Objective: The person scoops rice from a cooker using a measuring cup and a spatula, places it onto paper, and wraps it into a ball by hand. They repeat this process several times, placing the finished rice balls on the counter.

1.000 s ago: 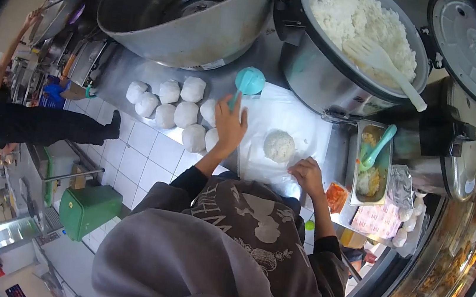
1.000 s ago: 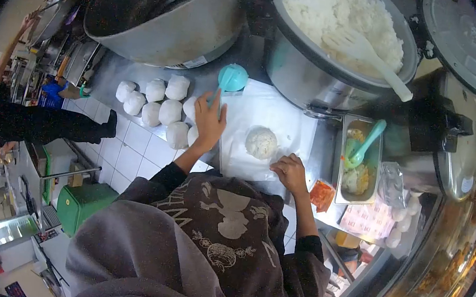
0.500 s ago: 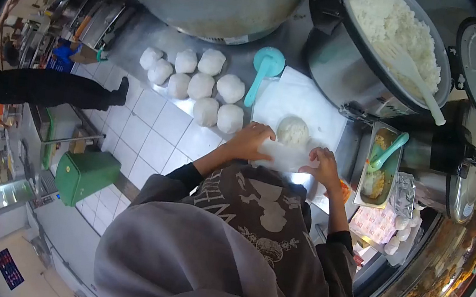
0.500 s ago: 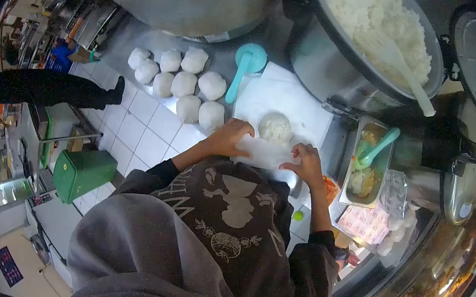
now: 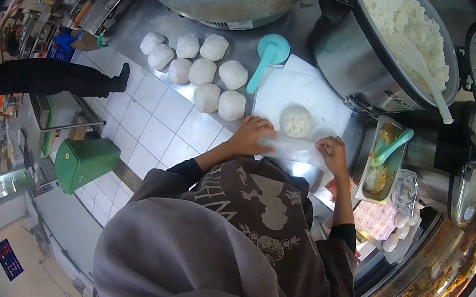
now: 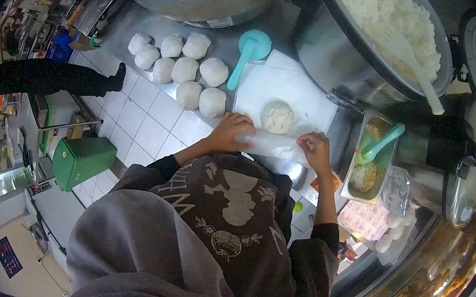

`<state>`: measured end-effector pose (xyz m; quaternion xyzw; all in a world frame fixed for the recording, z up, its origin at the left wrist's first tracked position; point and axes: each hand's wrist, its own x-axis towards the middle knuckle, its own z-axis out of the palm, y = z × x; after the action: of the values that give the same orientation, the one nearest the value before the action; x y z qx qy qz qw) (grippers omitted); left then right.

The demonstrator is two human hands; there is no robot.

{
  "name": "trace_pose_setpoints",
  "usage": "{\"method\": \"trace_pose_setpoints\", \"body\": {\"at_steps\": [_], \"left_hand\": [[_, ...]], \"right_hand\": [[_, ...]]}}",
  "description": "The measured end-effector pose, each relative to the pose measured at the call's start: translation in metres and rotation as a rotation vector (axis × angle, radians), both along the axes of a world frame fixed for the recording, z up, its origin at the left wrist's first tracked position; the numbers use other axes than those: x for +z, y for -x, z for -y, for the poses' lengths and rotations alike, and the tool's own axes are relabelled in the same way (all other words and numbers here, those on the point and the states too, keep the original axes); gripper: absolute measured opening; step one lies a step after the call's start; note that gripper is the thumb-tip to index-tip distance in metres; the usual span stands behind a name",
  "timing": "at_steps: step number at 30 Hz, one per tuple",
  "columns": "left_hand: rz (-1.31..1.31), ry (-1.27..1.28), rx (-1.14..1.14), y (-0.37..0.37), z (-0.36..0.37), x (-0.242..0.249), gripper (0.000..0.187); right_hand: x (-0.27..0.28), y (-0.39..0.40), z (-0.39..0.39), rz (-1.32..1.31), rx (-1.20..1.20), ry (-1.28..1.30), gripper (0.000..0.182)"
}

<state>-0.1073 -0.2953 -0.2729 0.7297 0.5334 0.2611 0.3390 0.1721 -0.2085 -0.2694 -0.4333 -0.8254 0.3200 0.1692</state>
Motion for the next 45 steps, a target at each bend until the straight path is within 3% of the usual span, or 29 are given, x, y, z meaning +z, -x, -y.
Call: {"method": "trace_pose_setpoints", "body": {"at_steps": [2, 6, 8, 12, 14, 17, 20, 22, 23, 24, 26, 28, 30, 32, 33, 34, 36, 37, 39, 45], "left_hand": [[-0.128, -0.240, 0.017, -0.006, -0.001, 0.003, 0.011], [-0.195, -0.355, 0.011, 0.004, -0.011, 0.001, 0.010], [0.239, -0.123, 0.128, 0.009, -0.015, -0.008, 0.013], [0.370, 0.055, 0.213, 0.014, -0.019, -0.009, 0.018], [0.362, 0.025, 0.251, 0.018, -0.022, -0.011, 0.022], [0.379, 0.169, 0.235, 0.020, -0.017, -0.017, 0.024], [0.355, 0.067, 0.191, 0.018, -0.013, -0.032, 0.024], [0.257, 0.123, 0.211, 0.016, -0.015, -0.030, 0.024], [0.158, 0.181, 0.237, 0.015, -0.016, -0.030, 0.024], [0.158, 0.187, 0.227, 0.011, -0.019, -0.031, 0.024], [0.000, -0.139, 0.383, -0.002, -0.024, -0.036, 0.017], [-0.084, -0.181, 0.397, -0.009, -0.024, -0.036, 0.012], [-0.170, -0.235, 0.414, -0.016, -0.028, -0.027, 0.009], [-0.307, -0.470, 0.592, -0.027, -0.027, -0.008, 0.021], [-0.467, -0.453, 0.342, -0.020, -0.014, -0.037, 0.031], [-0.468, -0.450, 0.347, -0.023, -0.015, -0.031, 0.031], [-0.152, -0.292, -0.509, -0.034, -0.020, -0.021, 0.035], [-0.154, -0.290, -0.508, -0.038, -0.017, -0.021, 0.035], [-0.366, -0.596, -0.446, -0.044, -0.010, -0.022, 0.046], [-0.511, -0.574, -0.388, -0.040, -0.011, -0.020, 0.051]], "right_hand": [[-0.007, 0.000, -0.001, -0.071, -0.124, 0.286, 0.007], [-0.011, -0.003, -0.010, -0.049, -0.163, 0.377, 0.014], [-0.002, -0.006, -0.009, -0.167, 0.050, 0.227, 0.036], [0.031, 0.007, 0.022, -0.163, 0.011, 0.063, 0.050], [0.008, -0.003, 0.033, -0.014, 0.068, -0.003, 0.047], [-0.007, -0.016, 0.048, -0.010, 0.115, -0.066, 0.039], [0.000, -0.018, 0.075, -0.016, 0.090, -0.086, 0.035], [0.001, -0.022, 0.087, 0.002, -0.062, -0.056, 0.025], [-0.027, -0.025, 0.094, -0.194, -0.312, -0.044, 0.017], [-0.034, -0.025, 0.093, -0.191, -0.323, -0.041, 0.017], [-0.043, -0.021, 0.080, 0.023, -0.542, -0.068, 0.023], [-0.025, -0.011, 0.065, 0.116, -0.559, 0.038, 0.030], [-0.015, -0.003, 0.056, 0.339, -0.521, 0.160, 0.019], [-0.018, 0.000, 0.052, 0.285, -0.585, 0.084, 0.015], [-0.019, 0.001, 0.049, 0.231, -0.646, 0.010, 0.016], [-0.018, 0.005, 0.040, 0.232, -0.640, 0.011, 0.016], [-0.021, 0.019, 0.005, 0.154, -0.398, -0.381, 0.025], [-0.022, 0.031, -0.015, 0.110, -0.351, -0.398, 0.024], [-0.026, 0.047, -0.044, 0.065, -0.304, -0.417, 0.024], [-0.009, 0.054, -0.072, 0.377, -0.122, -0.061, 0.037]]}}
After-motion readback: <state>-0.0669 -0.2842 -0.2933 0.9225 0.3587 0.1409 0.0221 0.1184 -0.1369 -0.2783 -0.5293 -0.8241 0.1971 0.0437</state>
